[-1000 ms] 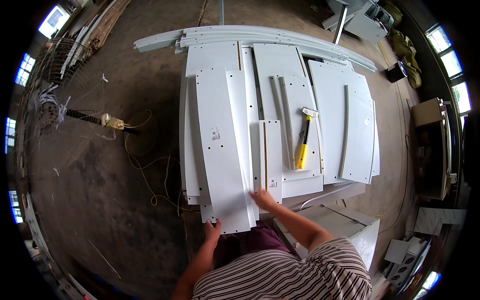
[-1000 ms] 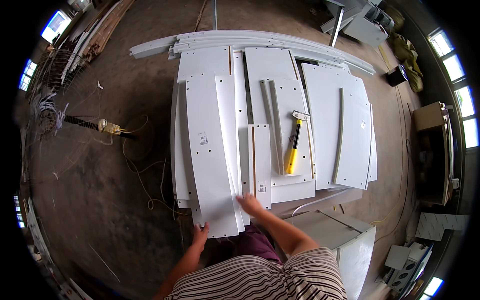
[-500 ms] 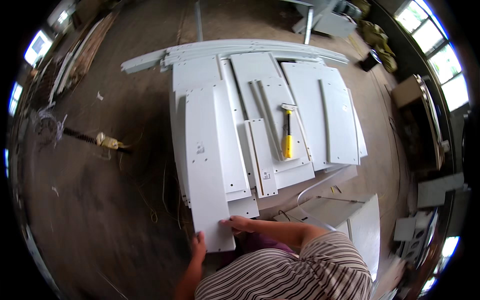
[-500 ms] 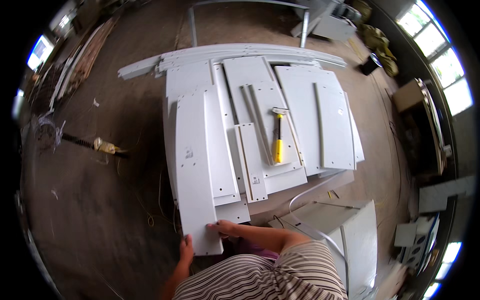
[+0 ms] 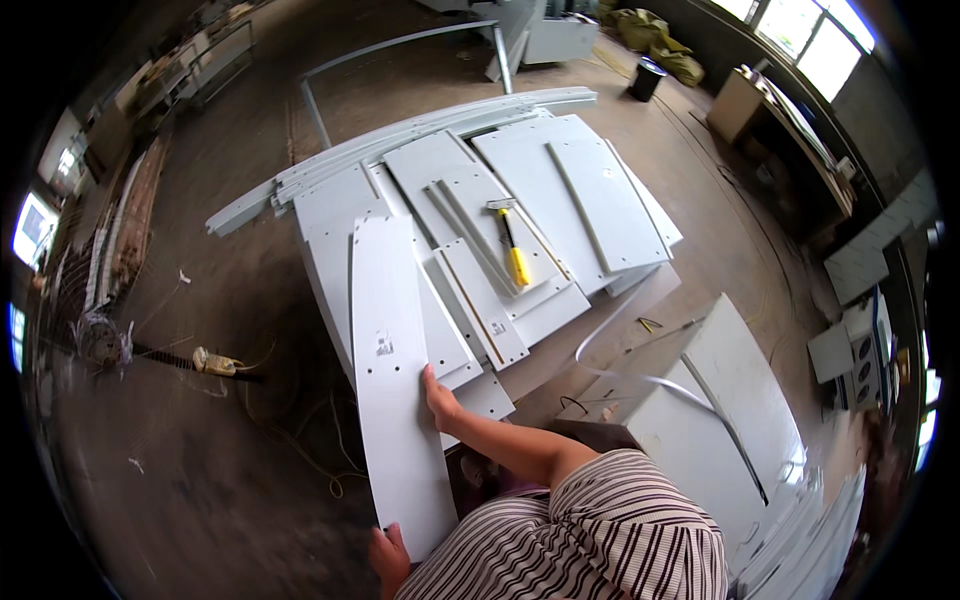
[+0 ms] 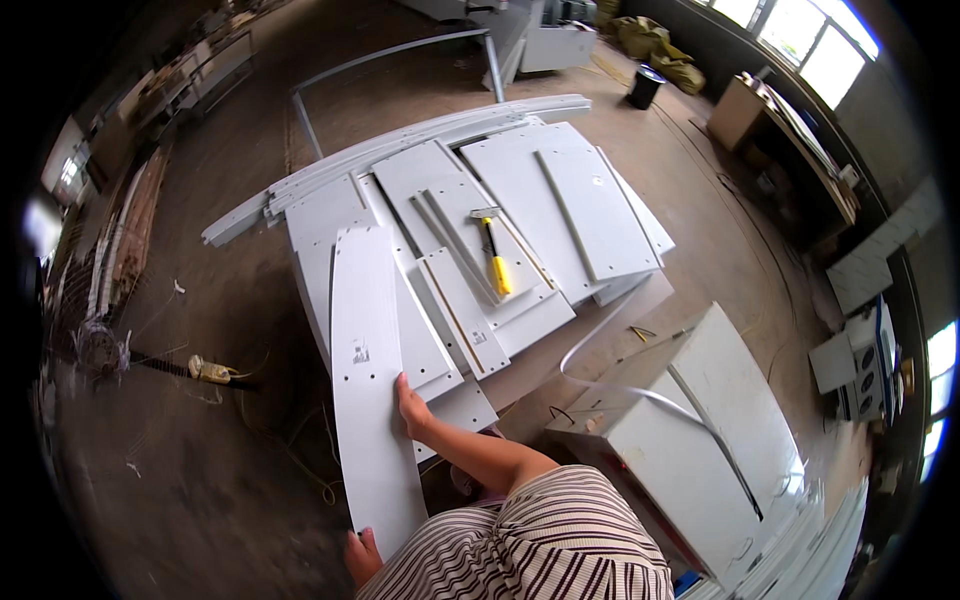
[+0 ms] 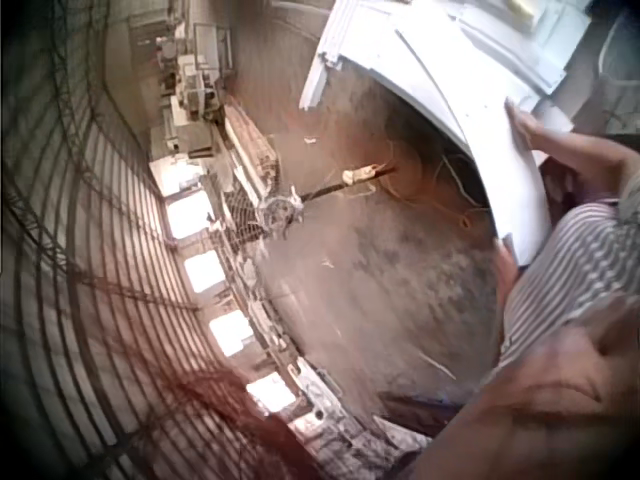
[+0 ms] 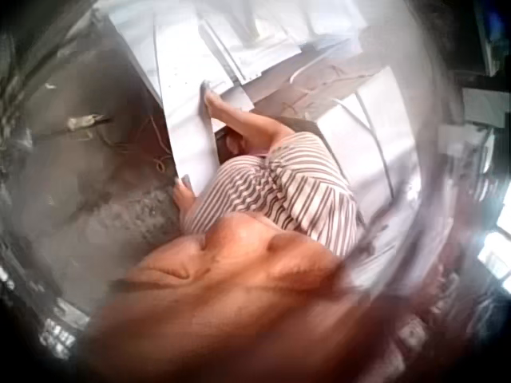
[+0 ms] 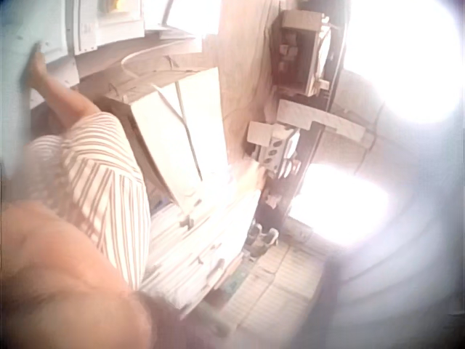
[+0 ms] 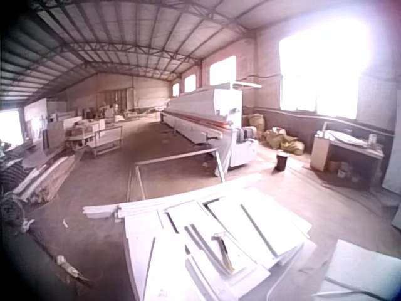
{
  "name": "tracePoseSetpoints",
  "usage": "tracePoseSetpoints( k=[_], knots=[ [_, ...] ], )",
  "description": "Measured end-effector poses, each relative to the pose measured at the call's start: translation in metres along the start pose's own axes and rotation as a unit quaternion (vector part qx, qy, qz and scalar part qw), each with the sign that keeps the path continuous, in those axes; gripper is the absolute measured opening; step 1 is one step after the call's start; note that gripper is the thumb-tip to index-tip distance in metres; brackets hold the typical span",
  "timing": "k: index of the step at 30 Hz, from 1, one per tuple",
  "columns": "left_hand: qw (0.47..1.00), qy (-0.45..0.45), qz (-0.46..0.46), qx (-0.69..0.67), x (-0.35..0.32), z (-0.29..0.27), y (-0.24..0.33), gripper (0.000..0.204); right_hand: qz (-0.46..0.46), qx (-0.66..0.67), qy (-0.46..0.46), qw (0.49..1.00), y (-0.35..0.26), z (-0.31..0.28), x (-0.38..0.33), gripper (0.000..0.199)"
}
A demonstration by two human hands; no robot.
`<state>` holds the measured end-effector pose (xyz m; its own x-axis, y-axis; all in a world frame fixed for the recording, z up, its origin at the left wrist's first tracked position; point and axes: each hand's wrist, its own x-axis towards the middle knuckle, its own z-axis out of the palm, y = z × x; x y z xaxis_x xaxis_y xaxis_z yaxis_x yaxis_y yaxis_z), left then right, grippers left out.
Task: The person handles white flat-pack furniture panels and plastic strips in a workshop. They repeatedly pick up panels, align them with other pieces, and use a rubber mallet to tap the joints together. The person also handles thin plastic strips, placing them onto the panels before stacking the assembled units.
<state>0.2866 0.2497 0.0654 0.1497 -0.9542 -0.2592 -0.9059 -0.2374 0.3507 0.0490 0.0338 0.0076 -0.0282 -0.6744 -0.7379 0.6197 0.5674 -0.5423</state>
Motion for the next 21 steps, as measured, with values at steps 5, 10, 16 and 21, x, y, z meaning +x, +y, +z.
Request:
tracePoseSetpoints(
  k=[5,10,16,21],
  knots=[
    [0.986,-0.09,0.134,-0.044,0.026,-0.024,0.046,0.043,-0.104,0.106,0.096,0.984,-0.039,-0.073,-0.049,0.087],
    [0.905,-0.17,0.375,-0.112,0.061,0.002,0.083,0.052,-0.191,0.26,0.151,0.934,-0.035,-0.187,-0.134,0.08],
    [0.812,-0.293,0.504,0.016,0.058,0.046,0.182,0.05,-0.365,0.401,0.181,0.82,0.02,-0.318,-0.212,0.075],
    [0.737,-0.362,0.571,0.01,-0.035,0.096,0.299,0.047,-0.441,0.46,0.213,0.741,0.035,-0.423,-0.307,0.077]
  ],
)
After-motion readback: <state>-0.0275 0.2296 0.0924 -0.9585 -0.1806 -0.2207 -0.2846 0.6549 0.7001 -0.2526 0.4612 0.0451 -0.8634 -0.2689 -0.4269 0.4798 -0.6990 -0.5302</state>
